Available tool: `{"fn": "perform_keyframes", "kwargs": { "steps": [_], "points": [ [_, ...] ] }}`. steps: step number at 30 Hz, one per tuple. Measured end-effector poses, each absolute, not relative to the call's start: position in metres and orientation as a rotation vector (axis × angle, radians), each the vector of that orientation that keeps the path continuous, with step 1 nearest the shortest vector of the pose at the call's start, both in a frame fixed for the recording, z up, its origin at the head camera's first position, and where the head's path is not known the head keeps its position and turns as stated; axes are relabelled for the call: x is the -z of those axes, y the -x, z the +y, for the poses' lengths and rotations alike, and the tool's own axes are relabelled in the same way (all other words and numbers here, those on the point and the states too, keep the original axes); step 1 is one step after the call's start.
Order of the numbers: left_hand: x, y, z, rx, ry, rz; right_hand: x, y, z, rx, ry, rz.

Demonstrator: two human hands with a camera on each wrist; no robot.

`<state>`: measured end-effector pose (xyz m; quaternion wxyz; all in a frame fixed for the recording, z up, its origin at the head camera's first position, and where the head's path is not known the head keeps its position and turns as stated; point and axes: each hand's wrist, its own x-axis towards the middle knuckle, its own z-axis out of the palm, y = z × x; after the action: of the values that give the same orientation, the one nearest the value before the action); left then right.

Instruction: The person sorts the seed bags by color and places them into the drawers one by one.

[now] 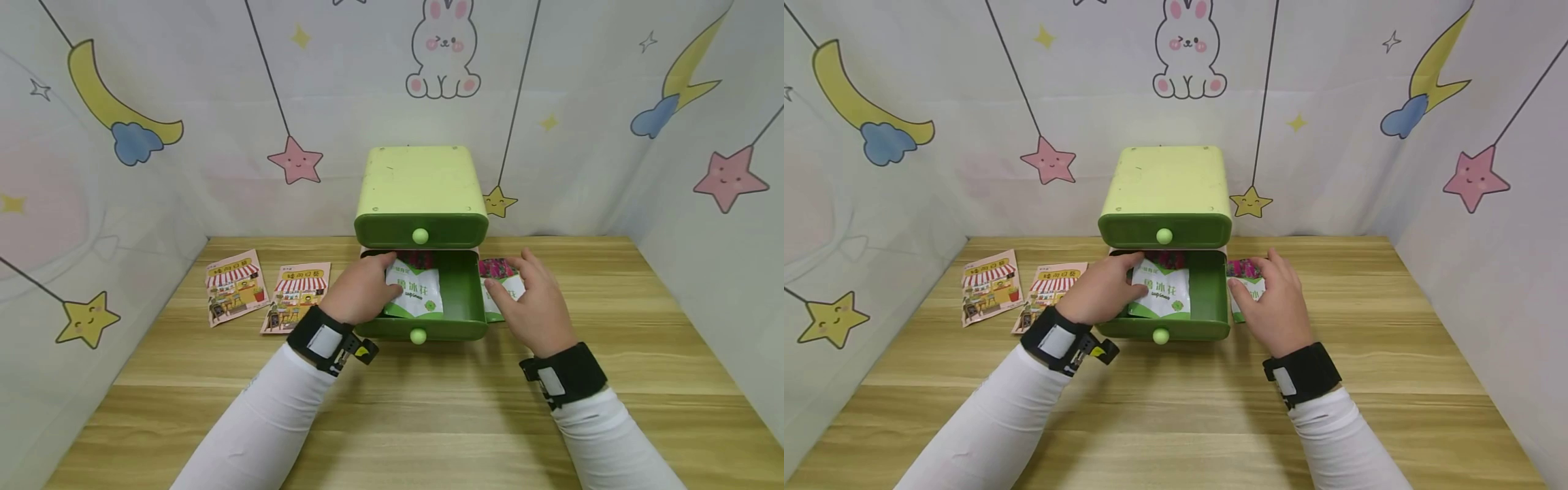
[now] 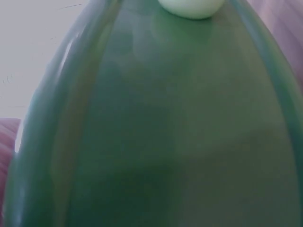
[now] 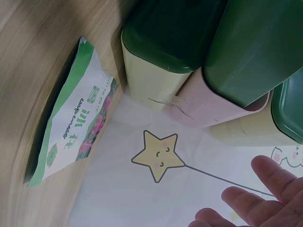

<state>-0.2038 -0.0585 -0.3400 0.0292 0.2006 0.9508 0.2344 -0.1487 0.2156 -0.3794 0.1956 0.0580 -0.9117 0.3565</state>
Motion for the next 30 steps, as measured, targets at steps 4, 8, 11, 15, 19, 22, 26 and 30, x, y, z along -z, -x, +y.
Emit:
{"fn": "perform_keyframes", "kwargs": {
  "steps": [4,8,11,15,19,22,26,30],
  "points": [
    [0.3395,0.2024,-0.0579,-0.703,-0.629,2.955,0.3795,0.1487,0.2157,-0.995,-0.164,-2.559],
    [0.3381,0.2006,-0.0572,-0.684,-0.640,2.972,0.3792,0.1485,0.2155,-0.992,-0.167,-2.563],
    [0.3365,0.1990,-0.0567,-0.673,-0.641,2.980,0.3787,0.1483,0.2151,-0.993,-0.167,-2.563],
    [0.3353,0.1973,-0.0564,-0.663,-0.643,2.985,0.3782,0.1478,0.2141,-0.994,-0.159,-2.568],
    [0.3348,0.1962,-0.0562,-0.663,-0.654,2.991,0.3780,0.1473,0.2136,-0.994,-0.156,-2.570],
    [0.3345,0.1955,-0.0561,-0.664,-0.660,2.992,0.3780,0.1471,0.2135,-0.994,-0.158,-2.571],
    [0.3338,0.1945,-0.0563,-0.665,-0.652,2.984,0.3778,0.1470,0.2133,-0.994,-0.157,-2.570],
    [0.3325,0.1937,-0.0568,-0.649,-0.643,2.980,0.3772,0.1468,0.2128,-0.996,-0.154,-2.570]
  ]
}}
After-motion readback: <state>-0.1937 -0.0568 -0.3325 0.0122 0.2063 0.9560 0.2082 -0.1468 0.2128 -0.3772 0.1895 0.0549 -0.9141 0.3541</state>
